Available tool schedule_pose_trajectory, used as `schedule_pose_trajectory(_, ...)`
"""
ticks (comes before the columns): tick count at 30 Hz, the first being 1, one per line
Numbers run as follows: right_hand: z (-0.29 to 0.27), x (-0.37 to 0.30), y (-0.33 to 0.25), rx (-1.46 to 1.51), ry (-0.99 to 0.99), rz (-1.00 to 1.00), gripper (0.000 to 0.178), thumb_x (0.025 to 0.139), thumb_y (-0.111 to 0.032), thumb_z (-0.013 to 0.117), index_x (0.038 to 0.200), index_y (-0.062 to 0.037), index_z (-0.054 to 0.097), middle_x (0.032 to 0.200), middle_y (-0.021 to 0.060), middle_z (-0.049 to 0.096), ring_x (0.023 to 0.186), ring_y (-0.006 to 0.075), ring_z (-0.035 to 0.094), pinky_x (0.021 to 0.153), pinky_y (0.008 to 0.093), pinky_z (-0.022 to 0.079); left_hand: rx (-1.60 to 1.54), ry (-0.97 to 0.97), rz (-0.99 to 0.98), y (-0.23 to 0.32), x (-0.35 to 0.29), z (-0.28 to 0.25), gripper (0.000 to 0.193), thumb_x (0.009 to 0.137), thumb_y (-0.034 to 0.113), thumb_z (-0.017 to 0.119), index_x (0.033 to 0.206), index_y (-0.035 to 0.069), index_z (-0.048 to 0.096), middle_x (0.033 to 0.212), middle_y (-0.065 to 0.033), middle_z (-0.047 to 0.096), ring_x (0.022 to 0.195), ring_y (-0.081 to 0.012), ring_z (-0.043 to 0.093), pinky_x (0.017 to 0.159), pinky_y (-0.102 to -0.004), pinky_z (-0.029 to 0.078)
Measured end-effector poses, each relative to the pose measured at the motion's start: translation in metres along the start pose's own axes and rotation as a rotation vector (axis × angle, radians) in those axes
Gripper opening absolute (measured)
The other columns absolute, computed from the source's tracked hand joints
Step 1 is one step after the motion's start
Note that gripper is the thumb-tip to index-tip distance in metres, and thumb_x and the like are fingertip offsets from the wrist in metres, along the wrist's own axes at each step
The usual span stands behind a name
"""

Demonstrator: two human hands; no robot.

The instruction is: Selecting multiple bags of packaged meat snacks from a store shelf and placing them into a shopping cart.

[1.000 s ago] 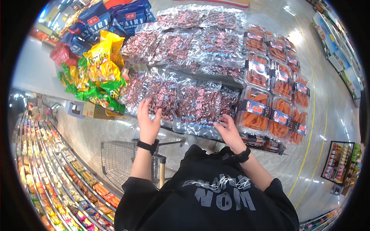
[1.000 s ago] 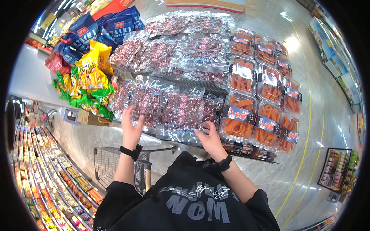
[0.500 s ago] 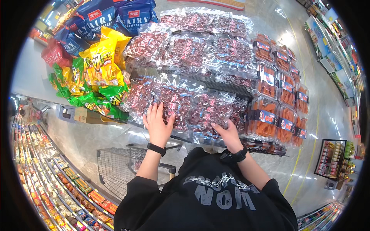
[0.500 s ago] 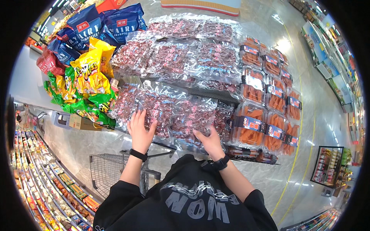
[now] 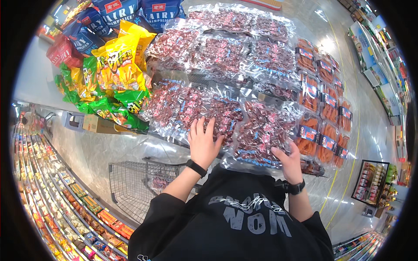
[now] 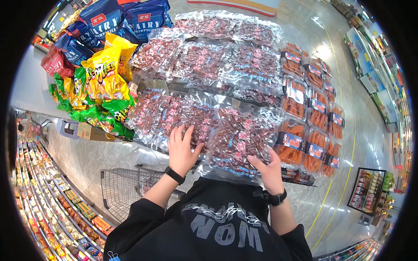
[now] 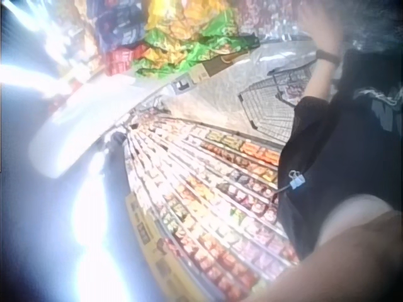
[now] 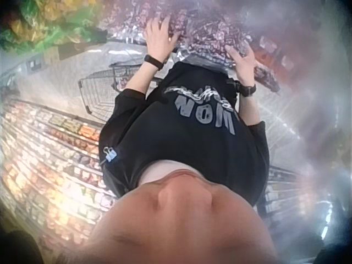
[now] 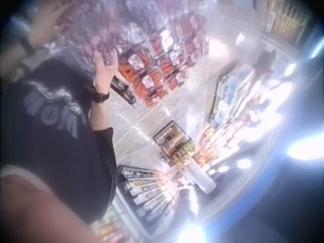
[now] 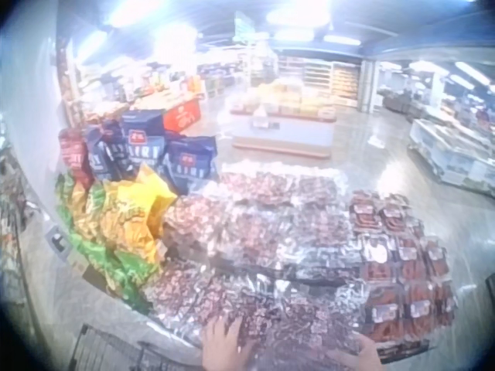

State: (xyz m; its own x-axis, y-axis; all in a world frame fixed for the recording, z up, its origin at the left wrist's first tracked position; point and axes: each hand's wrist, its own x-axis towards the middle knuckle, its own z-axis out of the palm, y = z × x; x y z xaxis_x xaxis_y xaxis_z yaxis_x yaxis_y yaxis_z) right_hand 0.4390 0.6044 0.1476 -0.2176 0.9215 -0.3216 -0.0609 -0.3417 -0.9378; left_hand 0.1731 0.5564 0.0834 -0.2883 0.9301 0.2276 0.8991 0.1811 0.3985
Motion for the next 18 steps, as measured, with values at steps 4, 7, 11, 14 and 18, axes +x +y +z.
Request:
schedule_pose_trajectory(4, 0.016, 0.035, 0.037, 0.262, -0.076, 0.129, 0.037, 0.086, -0.005, 0.071, 0.121, 0.0001, 0.058, 0.11, 0.0057, 0.067, 0.096, 0.012, 0.064, 0.088, 0.0286, 0.051, -0.149, -0.034, 0.008, -0.011, 0.003, 0.0, 0.065, 0.077, 0.027, 0.076, 0.133, 0.005, 0.05, 0.131, -0.0191, 0.049, 0.126, -0.0382, 0.042, 0.104, -0.0494, 0.036)
schedule_pose_trajectory(7, 0.031, 0.06, 0.052, 0.277, -0.106, 0.126, 0.032, 0.088, -0.007, 0.07, 0.117, -0.0009, 0.06, 0.107, 0.004, 0.068, 0.092, 0.0104, 0.064, 0.083, 0.0271, 0.051, -0.265, -0.023, 0.054, -0.018, 0.007, -0.006, 0.058, 0.08, 0.016, 0.073, 0.131, 0.004, 0.05, 0.127, -0.0193, 0.051, 0.117, -0.0364, 0.05, 0.101, -0.0434, 0.04)
schedule_pose_trajectory(11, 0.054, 0.078, 0.068, 0.107, -0.145, 0.077, 0.036, 0.088, -0.01, 0.072, 0.12, -0.0019, 0.059, 0.106, 0.0022, 0.067, 0.096, 0.0097, 0.062, 0.086, 0.0262, 0.049, -0.781, -0.08, -0.317, -0.043, 0.006, 0.009, 0.041, 0.091, 0.005, 0.061, 0.131, 0.002, 0.049, 0.122, -0.0159, 0.056, 0.106, -0.0234, 0.059, 0.093, -0.0326, 0.047)
schedule_pose_trajectory(14, 0.064, 0.085, 0.079, -0.086, -0.208, -0.053, 0.043, 0.088, -0.011, 0.072, 0.126, -0.0005, 0.054, 0.111, 0.0039, 0.066, 0.101, 0.011, 0.061, 0.09, 0.0273, 0.048, -1.065, -0.048, -0.454, -0.06, 0.009, 0.01, 0.029, 0.101, 0.007, 0.046, 0.13, 0.001, 0.049, 0.12, -0.0134, 0.06, 0.112, -0.0187, 0.058, 0.094, -0.031, 0.047)
schedule_pose_trajectory(18, 0.058, 0.095, 0.078, -0.048, -0.221, -0.024, 0.057, 0.087, -0.017, 0.073, 0.134, -0.0007, 0.045, 0.125, 0.0101, 0.058, 0.112, 0.0177, 0.057, 0.096, 0.0319, 0.045, -1.181, -0.119, -0.558, -0.065, 0.016, 0.002, 0.033, 0.101, 0.019, 0.053, 0.129, 0.002, 0.052, 0.119, -0.01, 0.063, 0.112, -0.0146, 0.056, 0.093, -0.0282, 0.045)
